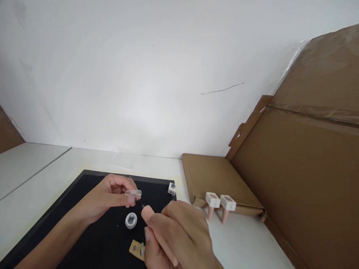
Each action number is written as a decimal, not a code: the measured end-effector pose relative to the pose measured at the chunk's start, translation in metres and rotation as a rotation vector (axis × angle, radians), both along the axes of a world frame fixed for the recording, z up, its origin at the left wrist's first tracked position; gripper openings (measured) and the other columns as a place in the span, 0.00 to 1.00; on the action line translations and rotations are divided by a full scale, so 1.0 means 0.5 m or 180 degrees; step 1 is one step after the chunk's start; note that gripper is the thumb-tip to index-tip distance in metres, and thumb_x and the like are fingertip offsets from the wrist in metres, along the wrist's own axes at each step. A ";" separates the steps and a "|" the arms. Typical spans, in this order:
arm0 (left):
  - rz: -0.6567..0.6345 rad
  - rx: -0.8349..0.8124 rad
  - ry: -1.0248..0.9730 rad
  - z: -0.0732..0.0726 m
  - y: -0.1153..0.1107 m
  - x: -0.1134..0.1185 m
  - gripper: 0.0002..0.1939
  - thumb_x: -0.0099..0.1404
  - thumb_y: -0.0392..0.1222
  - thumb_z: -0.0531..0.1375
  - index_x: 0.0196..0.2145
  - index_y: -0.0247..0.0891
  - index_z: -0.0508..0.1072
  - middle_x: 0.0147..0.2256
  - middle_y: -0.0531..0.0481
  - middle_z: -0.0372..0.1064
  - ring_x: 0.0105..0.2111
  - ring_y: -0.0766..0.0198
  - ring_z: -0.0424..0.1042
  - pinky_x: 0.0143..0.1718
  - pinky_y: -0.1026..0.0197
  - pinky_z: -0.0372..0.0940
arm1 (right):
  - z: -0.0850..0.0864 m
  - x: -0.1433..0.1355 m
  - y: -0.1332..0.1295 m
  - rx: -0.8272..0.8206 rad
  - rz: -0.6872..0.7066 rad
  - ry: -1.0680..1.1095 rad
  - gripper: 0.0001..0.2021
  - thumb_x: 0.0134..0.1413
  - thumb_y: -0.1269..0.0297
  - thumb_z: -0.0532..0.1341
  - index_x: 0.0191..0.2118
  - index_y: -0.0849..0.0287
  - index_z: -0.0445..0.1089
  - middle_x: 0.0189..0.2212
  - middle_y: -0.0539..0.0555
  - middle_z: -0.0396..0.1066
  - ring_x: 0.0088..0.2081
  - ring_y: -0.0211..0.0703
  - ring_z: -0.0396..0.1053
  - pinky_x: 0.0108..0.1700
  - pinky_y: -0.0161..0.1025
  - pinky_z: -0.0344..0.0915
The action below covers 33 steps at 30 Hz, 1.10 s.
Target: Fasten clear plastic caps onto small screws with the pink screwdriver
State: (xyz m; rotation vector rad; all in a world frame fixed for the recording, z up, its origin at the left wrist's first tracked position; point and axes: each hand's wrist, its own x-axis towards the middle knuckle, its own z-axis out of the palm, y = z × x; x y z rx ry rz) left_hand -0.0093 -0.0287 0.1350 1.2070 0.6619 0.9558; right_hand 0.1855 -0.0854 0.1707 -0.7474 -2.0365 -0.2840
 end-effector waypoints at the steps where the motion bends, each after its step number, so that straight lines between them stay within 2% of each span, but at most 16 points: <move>1: 0.0040 0.0018 0.0008 0.001 -0.001 0.000 0.06 0.51 0.40 0.70 0.25 0.36 0.78 0.25 0.50 0.74 0.26 0.66 0.70 0.29 0.64 0.64 | 0.001 -0.001 0.001 -0.0038 0.0047 0.0085 0.12 0.50 0.78 0.56 0.38 0.55 0.64 0.18 0.47 0.64 0.18 0.37 0.62 0.18 0.35 0.56; 7: 0.0185 0.0097 0.0114 0.009 -0.005 -0.001 0.07 0.58 0.43 0.66 0.29 0.37 0.75 0.27 0.52 0.71 0.28 0.68 0.68 0.34 0.64 0.64 | 0.006 0.011 0.012 -0.0544 0.0406 0.0618 0.13 0.50 0.80 0.58 0.38 0.55 0.67 0.21 0.47 0.64 0.22 0.36 0.62 0.21 0.35 0.60; 12: 0.0183 0.0197 0.0112 0.008 -0.002 -0.004 0.07 0.62 0.44 0.62 0.32 0.37 0.75 0.29 0.53 0.69 0.31 0.68 0.68 0.37 0.64 0.62 | 0.004 0.026 0.020 -0.0891 0.0498 0.0823 0.11 0.53 0.77 0.59 0.38 0.54 0.70 0.27 0.51 0.70 0.26 0.40 0.65 0.26 0.38 0.66; 17: 0.0091 0.0115 -0.0022 0.002 0.002 -0.002 0.10 0.61 0.47 0.63 0.34 0.36 0.74 0.27 0.53 0.69 0.26 0.69 0.67 0.33 0.62 0.62 | 0.002 0.026 0.028 -0.1047 0.0596 0.0933 0.09 0.56 0.74 0.59 0.38 0.53 0.71 0.27 0.52 0.72 0.27 0.40 0.65 0.26 0.39 0.65; 22: 0.0067 0.0047 -0.0065 0.000 0.002 0.002 0.13 0.58 0.48 0.65 0.30 0.35 0.72 0.25 0.52 0.70 0.25 0.68 0.67 0.31 0.62 0.62 | 0.002 0.019 0.034 -0.1103 0.0864 0.1071 0.09 0.57 0.75 0.59 0.35 0.52 0.72 0.30 0.50 0.73 0.29 0.39 0.66 0.28 0.37 0.67; 25: 0.0015 0.0095 -0.0041 0.003 -0.002 0.004 0.13 0.58 0.49 0.65 0.29 0.34 0.73 0.25 0.52 0.70 0.25 0.68 0.67 0.31 0.62 0.63 | 0.000 0.015 0.036 -0.1296 0.1016 0.1162 0.08 0.59 0.73 0.59 0.32 0.53 0.71 0.30 0.49 0.73 0.30 0.37 0.68 0.27 0.34 0.67; 29: -0.0027 0.0196 0.0069 0.007 -0.007 0.009 0.13 0.59 0.49 0.64 0.30 0.34 0.73 0.24 0.53 0.68 0.25 0.68 0.66 0.31 0.63 0.62 | -0.004 0.010 0.036 -0.1509 0.1143 0.1126 0.08 0.60 0.71 0.59 0.31 0.53 0.70 0.29 0.49 0.72 0.30 0.37 0.68 0.31 0.36 0.68; 33: -0.0075 0.0303 0.0176 0.008 -0.010 0.012 0.14 0.58 0.50 0.64 0.28 0.34 0.73 0.22 0.53 0.66 0.24 0.68 0.66 0.29 0.63 0.62 | -0.005 0.007 0.037 -0.1566 0.1092 0.1029 0.08 0.60 0.71 0.58 0.31 0.53 0.69 0.29 0.49 0.71 0.29 0.37 0.67 0.29 0.36 0.66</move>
